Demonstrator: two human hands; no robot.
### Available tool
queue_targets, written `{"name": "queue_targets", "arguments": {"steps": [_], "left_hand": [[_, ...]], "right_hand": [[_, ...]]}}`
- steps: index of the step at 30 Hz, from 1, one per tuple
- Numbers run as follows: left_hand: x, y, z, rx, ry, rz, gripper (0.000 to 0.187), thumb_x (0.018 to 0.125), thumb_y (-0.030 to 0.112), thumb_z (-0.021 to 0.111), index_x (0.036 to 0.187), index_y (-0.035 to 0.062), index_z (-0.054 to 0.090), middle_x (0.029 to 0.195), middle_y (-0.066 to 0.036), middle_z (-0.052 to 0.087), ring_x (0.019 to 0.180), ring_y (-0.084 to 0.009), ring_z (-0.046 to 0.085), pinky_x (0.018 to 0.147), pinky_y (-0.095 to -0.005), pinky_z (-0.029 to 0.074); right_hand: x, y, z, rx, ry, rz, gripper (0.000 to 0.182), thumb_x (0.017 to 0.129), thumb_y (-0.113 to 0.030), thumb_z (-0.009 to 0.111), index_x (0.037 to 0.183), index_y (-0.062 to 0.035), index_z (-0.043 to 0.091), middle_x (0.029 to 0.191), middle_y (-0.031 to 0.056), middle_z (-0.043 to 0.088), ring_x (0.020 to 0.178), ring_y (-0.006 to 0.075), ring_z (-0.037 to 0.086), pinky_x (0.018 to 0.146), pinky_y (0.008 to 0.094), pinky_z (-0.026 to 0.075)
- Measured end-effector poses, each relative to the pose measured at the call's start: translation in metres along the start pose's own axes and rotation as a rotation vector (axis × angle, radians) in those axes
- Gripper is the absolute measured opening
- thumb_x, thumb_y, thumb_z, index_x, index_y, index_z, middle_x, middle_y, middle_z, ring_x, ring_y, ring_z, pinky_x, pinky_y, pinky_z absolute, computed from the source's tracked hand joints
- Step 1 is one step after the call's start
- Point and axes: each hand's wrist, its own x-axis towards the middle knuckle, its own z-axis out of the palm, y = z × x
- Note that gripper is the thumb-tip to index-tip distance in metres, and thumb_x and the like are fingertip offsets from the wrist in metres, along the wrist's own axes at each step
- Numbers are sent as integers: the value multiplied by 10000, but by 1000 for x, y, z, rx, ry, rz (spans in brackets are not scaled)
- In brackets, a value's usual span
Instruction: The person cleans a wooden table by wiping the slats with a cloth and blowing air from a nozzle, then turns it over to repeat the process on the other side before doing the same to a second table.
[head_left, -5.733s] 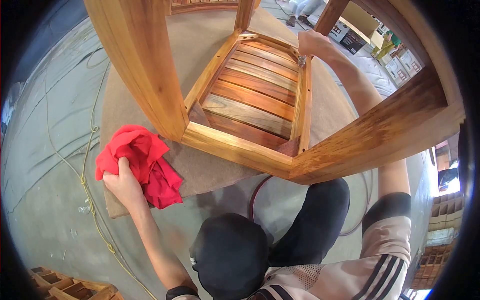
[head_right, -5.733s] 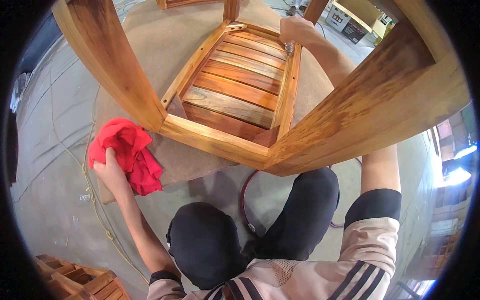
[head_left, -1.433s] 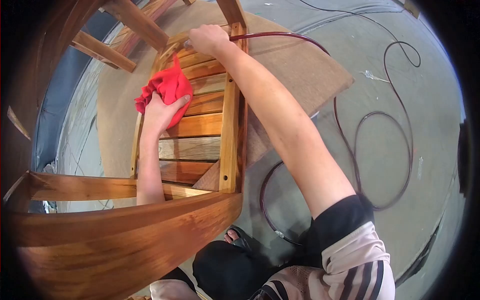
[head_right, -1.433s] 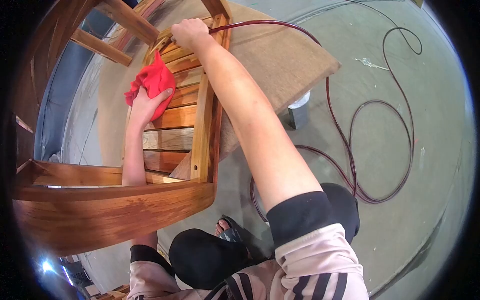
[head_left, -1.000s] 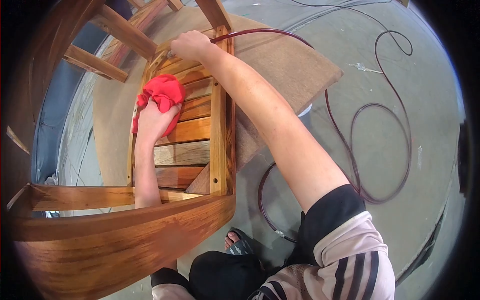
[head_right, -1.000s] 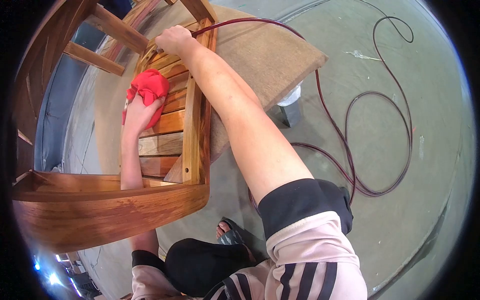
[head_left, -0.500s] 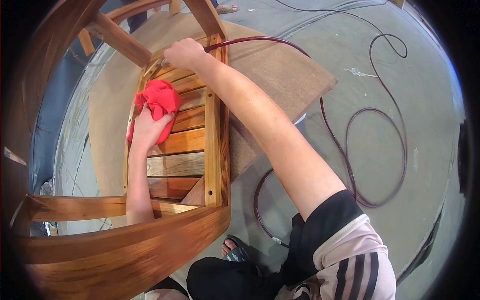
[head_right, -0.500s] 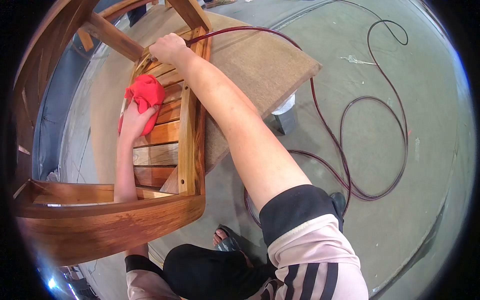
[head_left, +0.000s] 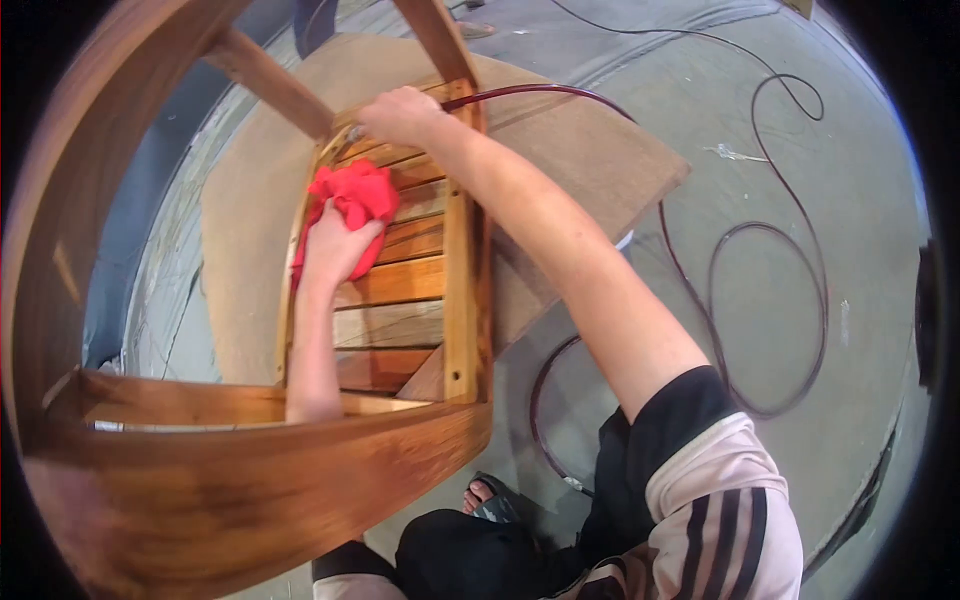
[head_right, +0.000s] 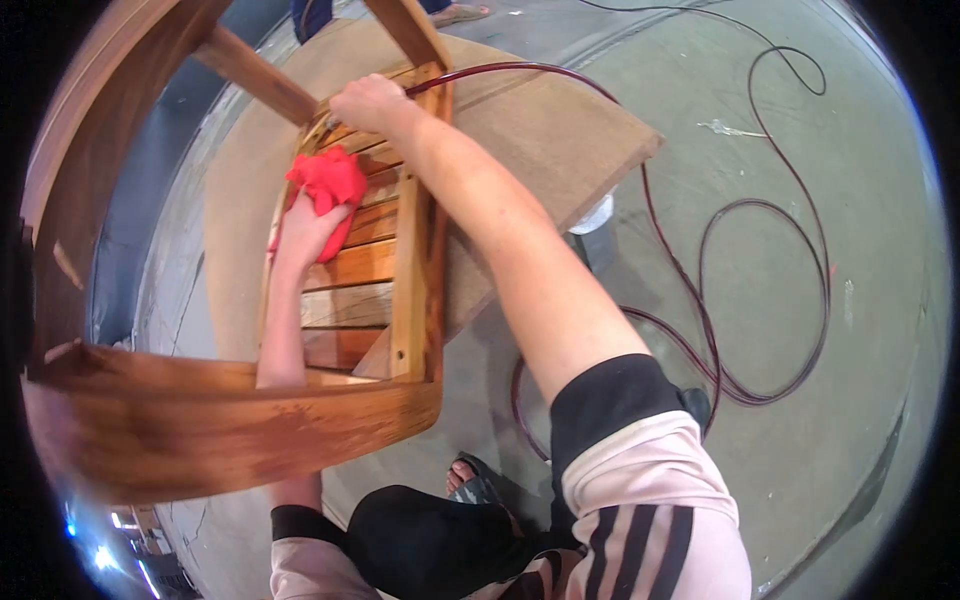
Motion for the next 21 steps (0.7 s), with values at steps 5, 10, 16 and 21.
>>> {"name": "queue_targets", "arguments": {"steps": [5, 10, 16, 21], "left_hand": [[-15, -14, -4, -86, 49, -22, 712, 737, 421, 734, 1306, 49, 521, 1250, -206, 620, 1168, -330, 596, 1000, -414, 445], [-6, -24, 4, -51, 56, -47, 659, 785, 432, 689, 1280, 27, 530, 1243, -205, 620, 1163, -332, 599, 990, -403, 461], [-7, -70, 5, -117, 99, -42, 870, 668, 536, 773, 1189, -100, 492, 1124, -312, 629, 1070, -416, 627, 933, -463, 513], [-7, -19, 14, -182, 78, -68, 888, 665, 499, 778, 1259, -90, 479, 1172, -300, 617, 1107, -404, 613, 989, -446, 484]], "right_hand": [[-3, 3, 1, 39, 40, -111, 245, 949, -305, 498, 1101, -223, 671, 942, 137, 720, 869, 333, 707, 755, 461, 572], [-4, -8, -27, -211, 105, -5, 228, 890, -253, 527, 908, -155, 733, 866, 159, 718, 815, 334, 714, 700, 457, 573], [40, -17, -57, -504, -112, -38, 161, 814, -187, 612, 895, -145, 745, 928, 153, 729, 868, 319, 716, 721, 418, 581], [3, -6, -101, -465, -220, 64, 234, 794, -250, 646, 982, -159, 752, 934, 157, 719, 903, 319, 697, 795, 442, 557]]}}
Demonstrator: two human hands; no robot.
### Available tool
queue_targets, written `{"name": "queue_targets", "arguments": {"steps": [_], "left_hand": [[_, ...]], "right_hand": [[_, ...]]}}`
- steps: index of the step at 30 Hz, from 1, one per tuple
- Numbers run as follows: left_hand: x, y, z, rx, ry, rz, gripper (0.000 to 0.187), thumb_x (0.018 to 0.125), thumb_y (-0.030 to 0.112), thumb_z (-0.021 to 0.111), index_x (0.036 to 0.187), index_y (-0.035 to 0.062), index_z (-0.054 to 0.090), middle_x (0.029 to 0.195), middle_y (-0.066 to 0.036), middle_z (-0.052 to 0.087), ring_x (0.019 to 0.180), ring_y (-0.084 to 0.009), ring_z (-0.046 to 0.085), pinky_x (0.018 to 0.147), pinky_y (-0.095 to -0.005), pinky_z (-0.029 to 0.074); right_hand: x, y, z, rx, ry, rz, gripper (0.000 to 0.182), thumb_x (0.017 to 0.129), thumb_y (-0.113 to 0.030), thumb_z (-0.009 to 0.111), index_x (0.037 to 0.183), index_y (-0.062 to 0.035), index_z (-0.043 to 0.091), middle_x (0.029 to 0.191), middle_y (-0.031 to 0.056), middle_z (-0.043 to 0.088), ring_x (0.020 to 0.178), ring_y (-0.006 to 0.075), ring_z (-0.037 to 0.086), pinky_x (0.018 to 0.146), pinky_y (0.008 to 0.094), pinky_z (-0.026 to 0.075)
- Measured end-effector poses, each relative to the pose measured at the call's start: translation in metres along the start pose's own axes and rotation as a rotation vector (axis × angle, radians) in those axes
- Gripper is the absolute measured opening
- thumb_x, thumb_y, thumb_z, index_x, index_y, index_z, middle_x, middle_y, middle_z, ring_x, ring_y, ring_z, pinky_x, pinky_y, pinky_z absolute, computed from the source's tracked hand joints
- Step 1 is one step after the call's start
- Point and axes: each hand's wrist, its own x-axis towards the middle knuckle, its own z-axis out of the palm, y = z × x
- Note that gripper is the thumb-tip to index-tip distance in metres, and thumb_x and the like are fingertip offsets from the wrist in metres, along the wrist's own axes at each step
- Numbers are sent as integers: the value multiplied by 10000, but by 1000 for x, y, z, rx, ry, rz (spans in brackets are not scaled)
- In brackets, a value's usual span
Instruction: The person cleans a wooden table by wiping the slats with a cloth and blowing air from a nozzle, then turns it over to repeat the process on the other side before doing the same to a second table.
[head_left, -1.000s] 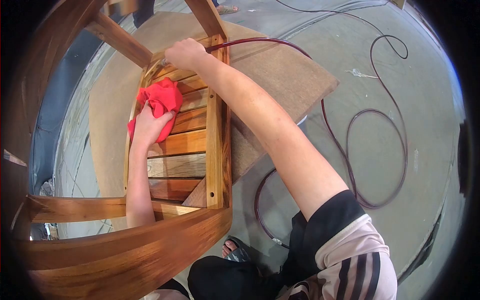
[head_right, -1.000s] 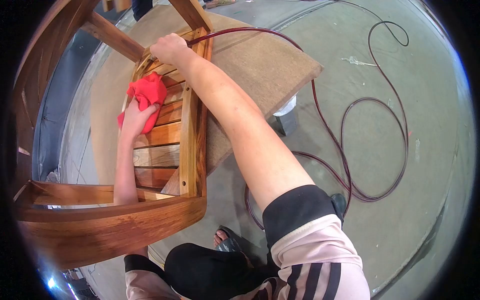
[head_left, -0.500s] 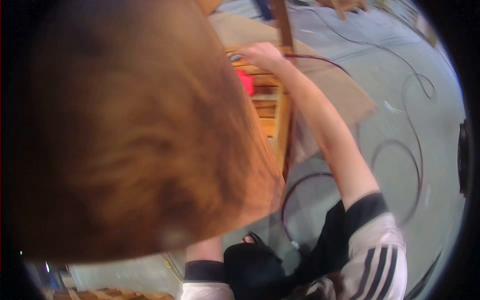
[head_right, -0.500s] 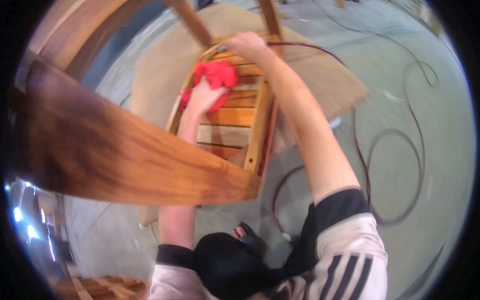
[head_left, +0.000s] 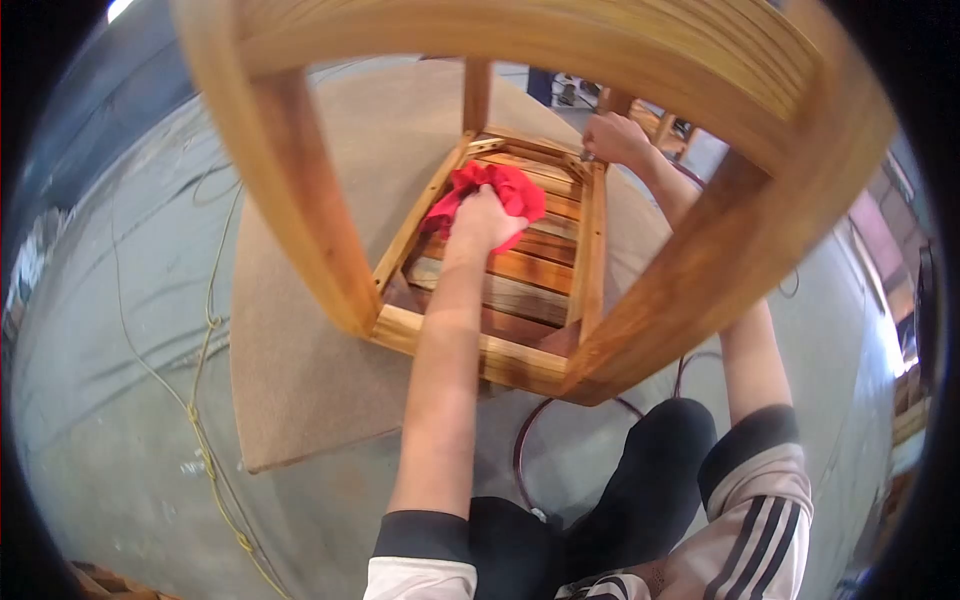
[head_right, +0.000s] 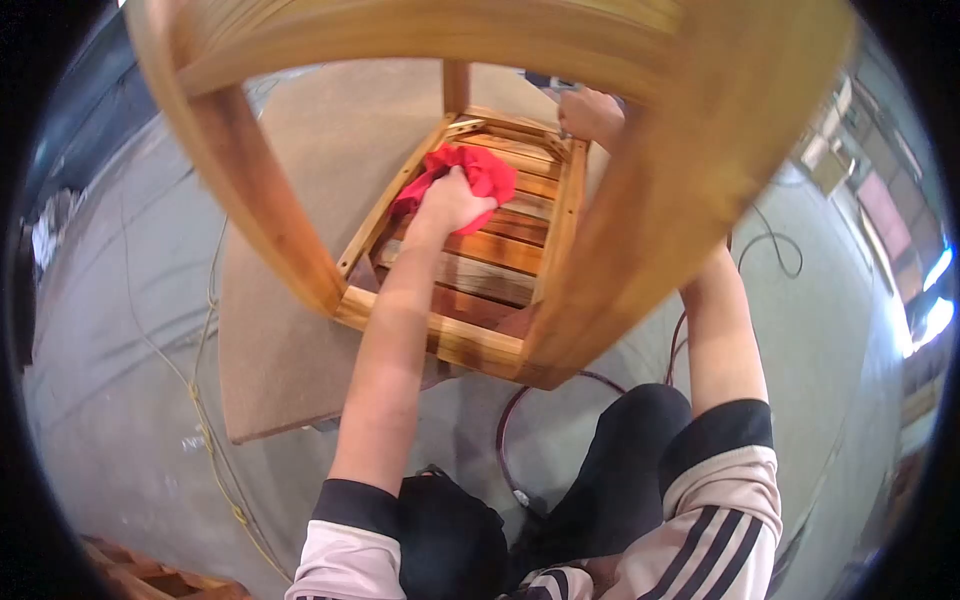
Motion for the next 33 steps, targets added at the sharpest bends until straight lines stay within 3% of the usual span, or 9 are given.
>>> {"name": "queue_targets", "arguments": {"steps": [1, 8, 17, 21, 33], "left_hand": [[1, -1, 2, -15, 19, -3, 865, 666, 477, 774, 1249, -94, 488, 1158, -306, 623, 1092, -419, 617, 986, -446, 482], [-8, 3, -16, -174, -82, -127, 894, 659, 442, 781, 1323, -64, 460, 1362, -246, 516, 1257, -359, 520, 1065, -415, 437], [-3, 2, -14, -209, -113, -159, 887, 660, 433, 802, 1334, -35, 463, 1381, -224, 507, 1281, -341, 503, 1073, -425, 432], [-5, 4, -15, -193, -91, -159, 888, 660, 440, 804, 1332, -31, 464, 1383, -220, 505, 1285, -340, 500, 1075, -434, 430], [-6, 5, -21, -172, -122, -188, 892, 661, 460, 802, 1343, -6, 465, 1393, -189, 510, 1280, -334, 507, 1060, -458, 444]], "right_hand": [[-3, -6, -8, 8, -36, 71, 252, 792, -265, 654, 1000, -163, 752, 934, 159, 717, 907, 318, 694, 806, 446, 553], [9, -38, -18, -38, -106, 12, 235, 764, -176, 601, 939, -141, 755, 963, 159, 724, 923, 329, 698, 815, 450, 548], [33, -62, -6, -242, -190, -64, 215, 774, -168, 649, 957, -87, 727, 995, 178, 716, 951, 334, 693, 827, 451, 549], [33, -80, -2, -306, -191, -70, 240, 815, -144, 606, 1014, -53, 706, 1051, 205, 698, 982, 340, 689, 813, 443, 557], [31, -90, 5, -337, -95, -110, 211, 868, -135, 546, 951, -61, 726, 1012, 195, 707, 967, 336, 696, 796, 446, 562]]}}
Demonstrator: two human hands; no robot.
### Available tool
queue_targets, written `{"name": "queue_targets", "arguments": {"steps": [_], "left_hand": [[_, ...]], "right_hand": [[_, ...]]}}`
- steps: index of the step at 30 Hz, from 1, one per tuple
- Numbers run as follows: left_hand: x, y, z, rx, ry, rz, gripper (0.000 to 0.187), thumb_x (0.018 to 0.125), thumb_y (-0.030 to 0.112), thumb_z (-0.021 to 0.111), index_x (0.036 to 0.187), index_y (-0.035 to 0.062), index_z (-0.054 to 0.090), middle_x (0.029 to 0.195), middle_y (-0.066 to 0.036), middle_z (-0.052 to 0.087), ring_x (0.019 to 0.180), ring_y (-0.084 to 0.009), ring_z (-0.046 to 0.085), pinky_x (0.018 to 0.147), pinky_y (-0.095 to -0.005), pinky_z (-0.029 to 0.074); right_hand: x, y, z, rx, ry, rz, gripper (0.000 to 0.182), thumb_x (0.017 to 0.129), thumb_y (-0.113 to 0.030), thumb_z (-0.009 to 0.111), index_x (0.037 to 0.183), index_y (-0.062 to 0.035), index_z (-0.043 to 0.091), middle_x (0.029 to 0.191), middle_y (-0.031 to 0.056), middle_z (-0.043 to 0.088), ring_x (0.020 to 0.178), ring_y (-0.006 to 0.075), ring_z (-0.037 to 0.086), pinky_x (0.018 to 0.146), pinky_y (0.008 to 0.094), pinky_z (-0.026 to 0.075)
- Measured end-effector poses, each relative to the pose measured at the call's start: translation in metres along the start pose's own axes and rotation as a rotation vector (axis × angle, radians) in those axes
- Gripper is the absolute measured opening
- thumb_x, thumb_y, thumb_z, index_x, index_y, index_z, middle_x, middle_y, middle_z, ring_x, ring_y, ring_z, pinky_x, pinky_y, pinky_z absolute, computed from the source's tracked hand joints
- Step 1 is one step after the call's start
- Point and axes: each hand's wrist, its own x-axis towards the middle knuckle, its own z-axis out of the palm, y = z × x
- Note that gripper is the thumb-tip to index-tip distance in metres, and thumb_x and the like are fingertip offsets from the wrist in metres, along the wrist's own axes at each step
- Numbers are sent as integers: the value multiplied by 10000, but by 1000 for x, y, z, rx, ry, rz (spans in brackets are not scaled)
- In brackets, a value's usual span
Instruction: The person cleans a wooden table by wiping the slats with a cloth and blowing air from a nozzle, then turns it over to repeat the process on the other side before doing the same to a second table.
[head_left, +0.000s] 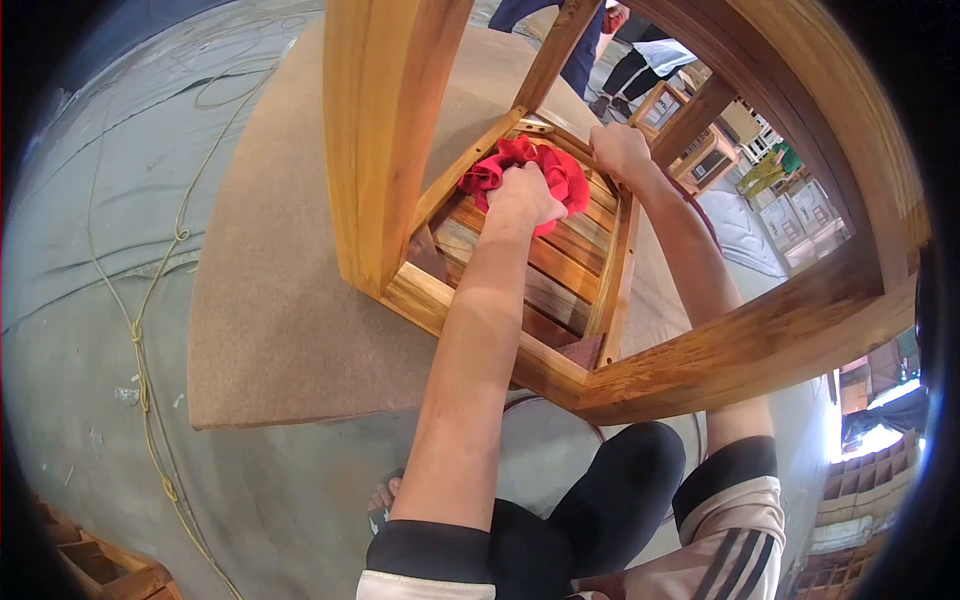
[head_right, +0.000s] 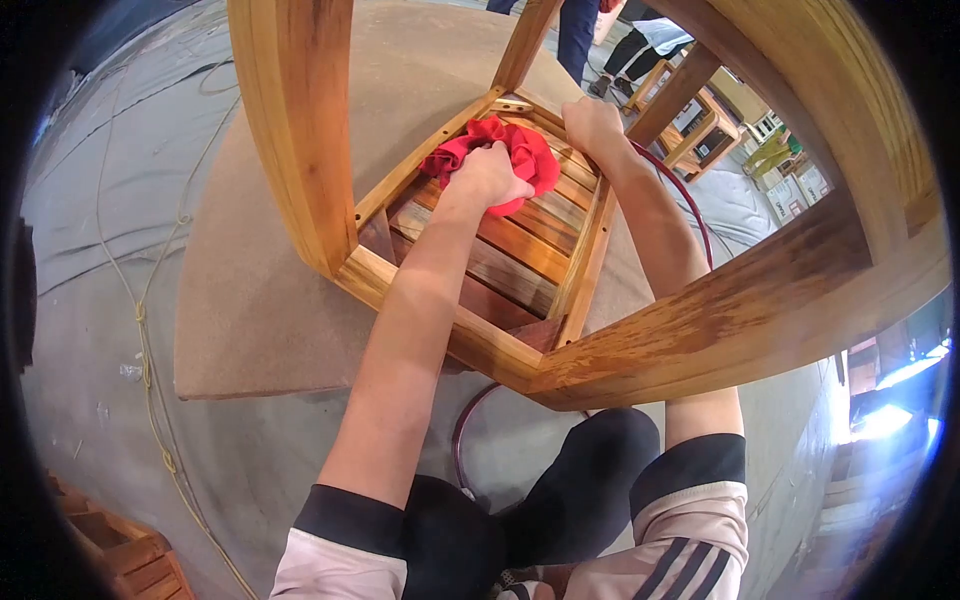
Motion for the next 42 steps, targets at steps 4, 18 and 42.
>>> {"name": "queue_targets", "arguments": {"steps": [4, 18, 42], "left_hand": [[3, -1, 1, 5, 10, 13, 885, 651, 454, 792, 1330, -16, 473, 1327, -222, 558, 1231, -358, 547, 1043, -456, 454], [86, -24, 56, 435, 533, 353, 419, 813, 352, 690, 1163, 135, 614, 1227, -154, 600, 1162, -276, 564, 902, -560, 468], [133, 67, 69, 886, 317, 810, 482, 976, 484, 446, 1301, 150, 571, 1343, -199, 521, 1200, -363, 511, 987, -561, 376]], "right_hand": [[-4, 11, 1, -5, 62, -15, 215, 867, -152, 545, 941, -64, 727, 999, 197, 708, 939, 339, 700, 785, 451, 561], [-265, 2, -1, 675, 498, 206, 229, 899, -247, 643, 1060, -98, 711, 853, 152, 697, 793, 303, 684, 727, 423, 533], [-328, -4, -54, 970, 415, 83, 529, 776, -147, 635, 1300, -99, 583, 637, 32, 558, 518, 220, 601, 418, 351, 465]]}}
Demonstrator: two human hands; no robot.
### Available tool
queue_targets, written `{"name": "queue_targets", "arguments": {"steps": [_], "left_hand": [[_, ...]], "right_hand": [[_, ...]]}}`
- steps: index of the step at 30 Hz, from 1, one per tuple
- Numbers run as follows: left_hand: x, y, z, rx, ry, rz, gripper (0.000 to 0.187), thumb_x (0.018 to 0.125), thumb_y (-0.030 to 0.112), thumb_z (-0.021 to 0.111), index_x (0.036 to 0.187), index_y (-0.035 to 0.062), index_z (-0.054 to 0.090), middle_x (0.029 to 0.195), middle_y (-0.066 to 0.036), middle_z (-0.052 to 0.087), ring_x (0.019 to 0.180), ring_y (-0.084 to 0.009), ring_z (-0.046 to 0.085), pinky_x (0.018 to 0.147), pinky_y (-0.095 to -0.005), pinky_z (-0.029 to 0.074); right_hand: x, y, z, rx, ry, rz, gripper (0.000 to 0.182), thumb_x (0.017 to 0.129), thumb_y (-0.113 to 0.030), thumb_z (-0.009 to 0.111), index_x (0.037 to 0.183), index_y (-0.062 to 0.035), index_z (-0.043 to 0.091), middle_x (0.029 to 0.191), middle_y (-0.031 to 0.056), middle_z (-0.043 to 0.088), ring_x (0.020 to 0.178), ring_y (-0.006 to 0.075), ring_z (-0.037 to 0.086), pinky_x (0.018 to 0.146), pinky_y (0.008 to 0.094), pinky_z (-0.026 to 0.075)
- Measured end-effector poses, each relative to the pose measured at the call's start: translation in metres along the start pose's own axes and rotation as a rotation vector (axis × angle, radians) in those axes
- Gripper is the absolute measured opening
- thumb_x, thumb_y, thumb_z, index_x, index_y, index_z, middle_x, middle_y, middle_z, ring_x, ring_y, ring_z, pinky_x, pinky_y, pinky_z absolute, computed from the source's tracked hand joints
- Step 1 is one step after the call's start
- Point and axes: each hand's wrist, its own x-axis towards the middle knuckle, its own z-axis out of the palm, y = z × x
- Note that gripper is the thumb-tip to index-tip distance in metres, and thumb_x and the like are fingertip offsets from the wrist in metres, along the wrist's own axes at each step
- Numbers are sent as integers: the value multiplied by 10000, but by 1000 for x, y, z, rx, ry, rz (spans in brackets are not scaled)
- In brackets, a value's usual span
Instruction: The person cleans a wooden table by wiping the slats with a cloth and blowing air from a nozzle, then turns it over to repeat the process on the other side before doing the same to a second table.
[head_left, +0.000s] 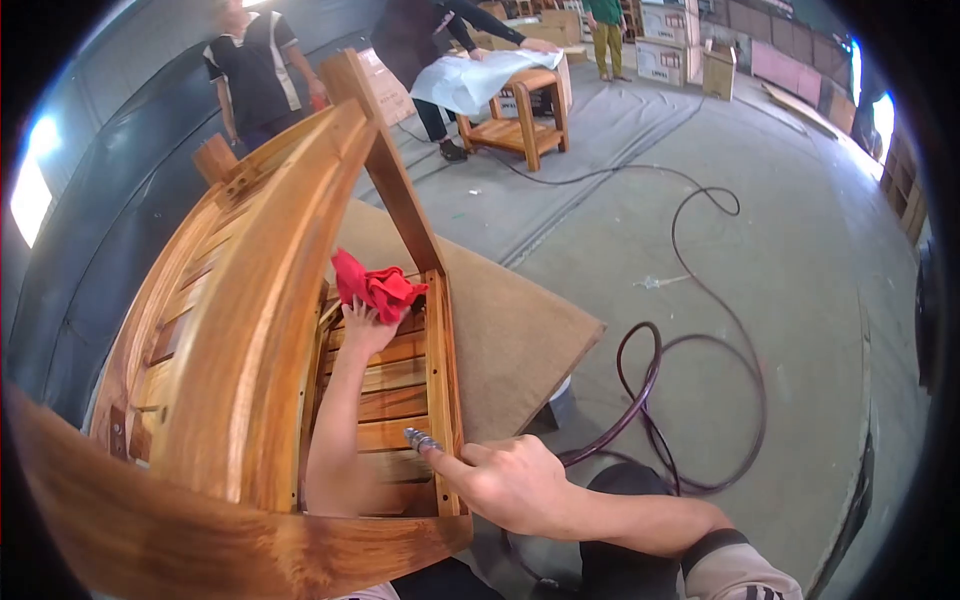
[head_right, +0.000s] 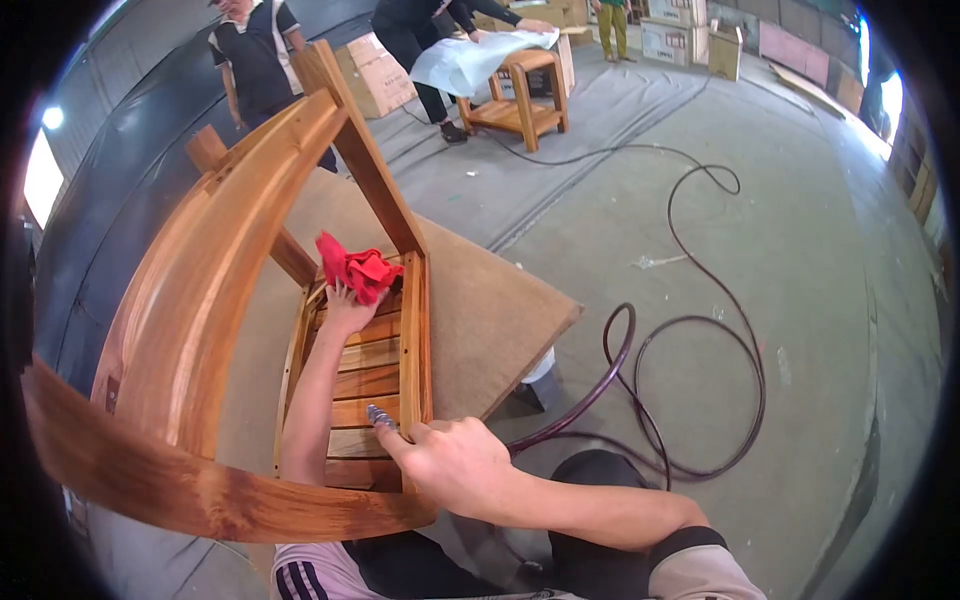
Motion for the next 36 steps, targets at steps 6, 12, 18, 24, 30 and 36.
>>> {"name": "queue_targets", "arguments": {"steps": [6, 12, 18, 24, 30, 36], "left_hand": [[2, 1, -8, 70, -111, 19, 480, 982, 486, 433, 1285, 145, 582, 1330, -202, 528, 1189, -363, 515, 973, -558, 381], [0, 0, -13, 94, -181, 37, 480, 987, 487, 419, 1269, 140, 594, 1317, -206, 535, 1178, -363, 519, 959, -555, 387], [-8, 8, -10, 128, -221, 57, 483, 992, 489, 405, 1253, 135, 605, 1304, -210, 542, 1166, -363, 523, 945, -552, 393], [-1, 10, -13, 160, -248, 53, 487, 997, 490, 392, 1237, 130, 616, 1291, -213, 549, 1155, -363, 527, 930, -549, 399], [0, 9, -13, 175, -272, 45, 494, 1003, 492, 378, 1221, 125, 627, 1279, -217, 556, 1143, -363, 532, 916, -547, 405], [4, 15, -11, 177, -258, 13, 511, 996, 496, 397, 1020, 92, 709, 1095, -181, 610, 1089, -326, 541, 850, -515, 420]], "right_hand": [[9, 9, 15, -31, -128, 57, 521, 787, -146, 599, 1302, -75, 576, 666, 71, 589, 576, 249, 638, 465, 372, 497], [17, 22, 27, -45, -177, 73, 507, 808, -131, 575, 1311, -64, 565, 676, 73, 604, 608, 251, 661, 479, 382, 507], [8, 37, 25, -26, -159, 42, 499, 810, -136, 576, 1306, -80, 572, 659, 72, 598, 587, 256, 655, 470, 382, 502], [0, 44, 8, 1, -51, 117, 518, 773, -143, 624, 1283, -59, 586, 609, 74, 580, 530, 262, 623, 435, 385, 473], [0, 44, 11, -9, -73, 131, 470, 773, -140, 624, 1235, -50, 607, 622, 82, 596, 545, 269, 637, 438, 387, 479], [-2, 41, 16, -26, -91, 121, 426, 795, -130, 597, 1213, -45, 602, 629, 85, 608, 559, 270, 651, 455, 380, 501]]}}
